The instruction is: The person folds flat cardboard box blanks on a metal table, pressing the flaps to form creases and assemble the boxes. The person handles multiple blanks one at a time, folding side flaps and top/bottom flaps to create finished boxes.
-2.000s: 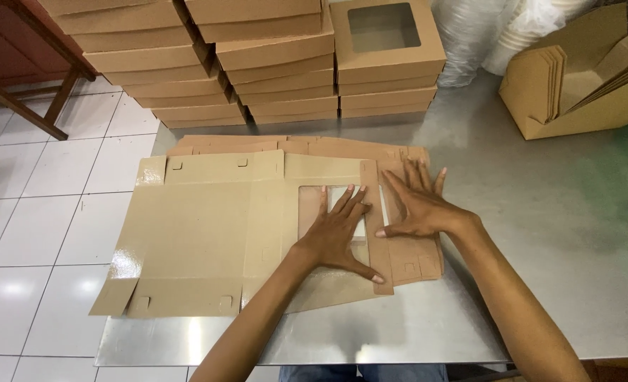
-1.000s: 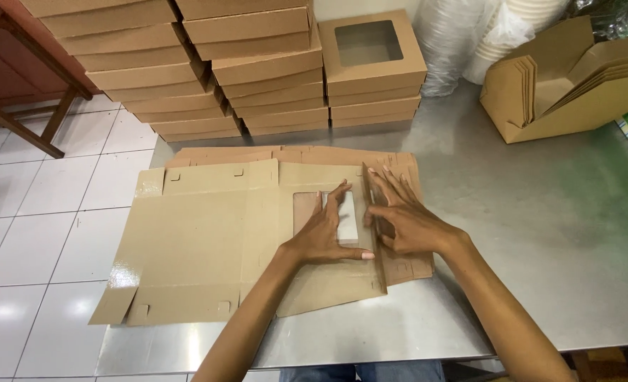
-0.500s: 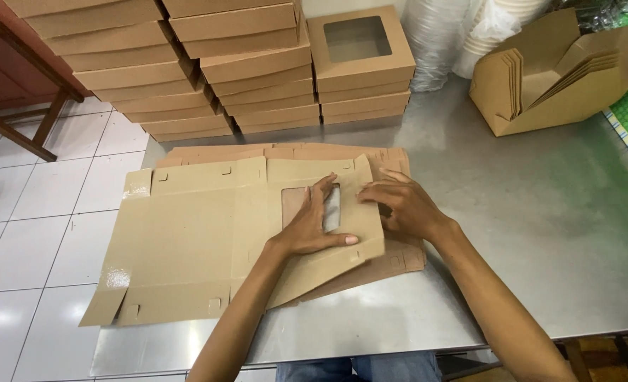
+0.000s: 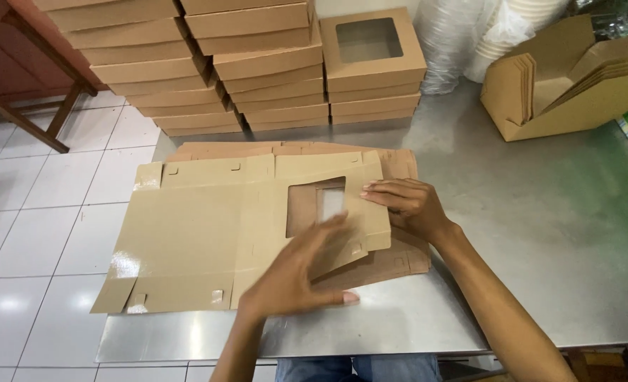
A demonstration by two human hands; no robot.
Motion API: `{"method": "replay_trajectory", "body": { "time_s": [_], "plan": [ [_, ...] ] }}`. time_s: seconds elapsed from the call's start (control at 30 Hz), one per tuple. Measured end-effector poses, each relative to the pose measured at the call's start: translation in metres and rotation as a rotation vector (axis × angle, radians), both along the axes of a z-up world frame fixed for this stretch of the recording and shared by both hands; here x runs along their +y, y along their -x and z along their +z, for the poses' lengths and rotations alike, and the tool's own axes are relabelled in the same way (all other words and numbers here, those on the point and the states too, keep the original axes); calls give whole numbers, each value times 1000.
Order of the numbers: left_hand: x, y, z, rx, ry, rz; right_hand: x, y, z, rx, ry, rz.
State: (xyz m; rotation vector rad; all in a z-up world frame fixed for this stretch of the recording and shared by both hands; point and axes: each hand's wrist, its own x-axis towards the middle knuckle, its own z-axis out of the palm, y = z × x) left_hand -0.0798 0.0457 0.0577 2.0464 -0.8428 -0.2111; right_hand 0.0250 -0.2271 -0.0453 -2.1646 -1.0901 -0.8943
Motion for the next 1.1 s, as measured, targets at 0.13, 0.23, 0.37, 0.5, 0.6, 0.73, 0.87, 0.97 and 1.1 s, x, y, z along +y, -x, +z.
{"method": "replay_trajectory", "body": {
  "time_s": [0.13,0.23,0.37,0.5,0.6,0.73,0.87,0.97,1.1],
  "plan": [
    [25,41,-52,-200,-179,221,2,1,6,-110,-1,55],
    [45,63,-100,-360,-205,484,5,2,11,-122,-32,67],
    [65,73,-131,-416,-196,692,7,2,12,-132,-51,73],
    [81,72,-139,-456,-157,804,9,4,15,-127,-57,107],
    [92,63,-142,-495,-170,815,9,6,18,-123,-65,110],
    [97,54,-121,-614,-146,809,6,6,16,-159,-90,53],
    [102,31,-82,-855,-167,829,3,6,14,-136,-136,39],
    [109,9,-54,-955,-231,882,4,9,12,69,-336,-24],
    [106,-11,18,-1200,-325,677,0,3,6,128,-538,-35]
  ]
}}
